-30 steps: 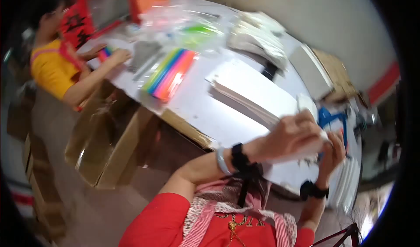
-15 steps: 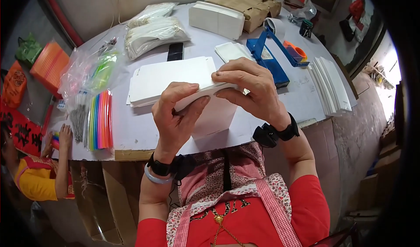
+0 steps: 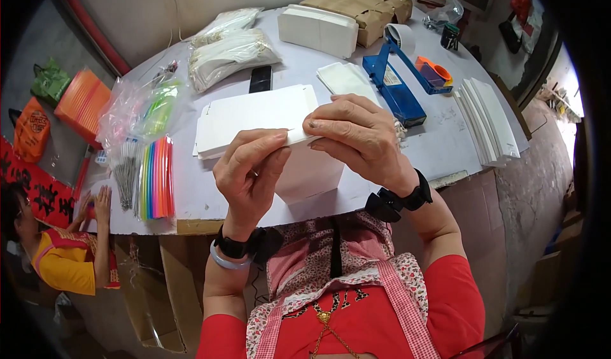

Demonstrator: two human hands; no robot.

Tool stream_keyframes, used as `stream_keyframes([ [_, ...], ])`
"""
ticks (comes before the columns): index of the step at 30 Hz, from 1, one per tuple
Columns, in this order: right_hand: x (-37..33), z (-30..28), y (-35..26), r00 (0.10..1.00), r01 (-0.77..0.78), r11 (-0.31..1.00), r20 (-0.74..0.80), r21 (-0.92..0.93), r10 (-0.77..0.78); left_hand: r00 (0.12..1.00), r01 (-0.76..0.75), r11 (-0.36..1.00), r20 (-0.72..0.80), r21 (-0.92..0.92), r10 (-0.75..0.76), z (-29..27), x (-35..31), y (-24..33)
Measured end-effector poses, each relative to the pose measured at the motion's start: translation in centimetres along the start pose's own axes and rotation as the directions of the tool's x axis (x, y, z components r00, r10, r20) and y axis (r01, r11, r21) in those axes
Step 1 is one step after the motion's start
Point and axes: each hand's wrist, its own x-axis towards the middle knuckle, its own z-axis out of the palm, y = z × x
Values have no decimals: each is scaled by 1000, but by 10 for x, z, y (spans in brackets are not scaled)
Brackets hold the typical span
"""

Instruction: The person packs colorful straws and a small white cloth bag into white paper envelopes, folding the flaps and sealing them with tape. They repeat this process for several units, occasionally moving stacks of envelopes and bundles of straws across the table.

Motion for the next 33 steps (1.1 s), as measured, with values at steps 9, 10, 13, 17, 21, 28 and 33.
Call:
stream_keyframes([
  [9,-25,-16,3,893,-425,801,48,421,448,996,29,999,-80,-21,-31,9,-4,10],
  [10,-25,-17,3,901,-415,822,51,390,431,997,25,999,-73,-23,-27,10,-4,9],
  [13,-22,-13,0,903,-409,813,56,416,425,989,48,997,-138,-59,-55,15,-7,3],
  [17,-21,-3,3,943,-325,843,84,429,321,993,121,991,3,-51,-121,2,0,9],
  [21,-15,8,-4,944,-320,860,55,398,326,963,-225,904,227,364,148,2,40,41],
  [28,-35,-75,52,903,-427,904,-35,3,427,980,96,970,151,225,-132,13,37,14],
  [33,-74,-184,151,544,-772,421,-153,-477,825,985,88,979,127,182,-112,15,41,18],
])
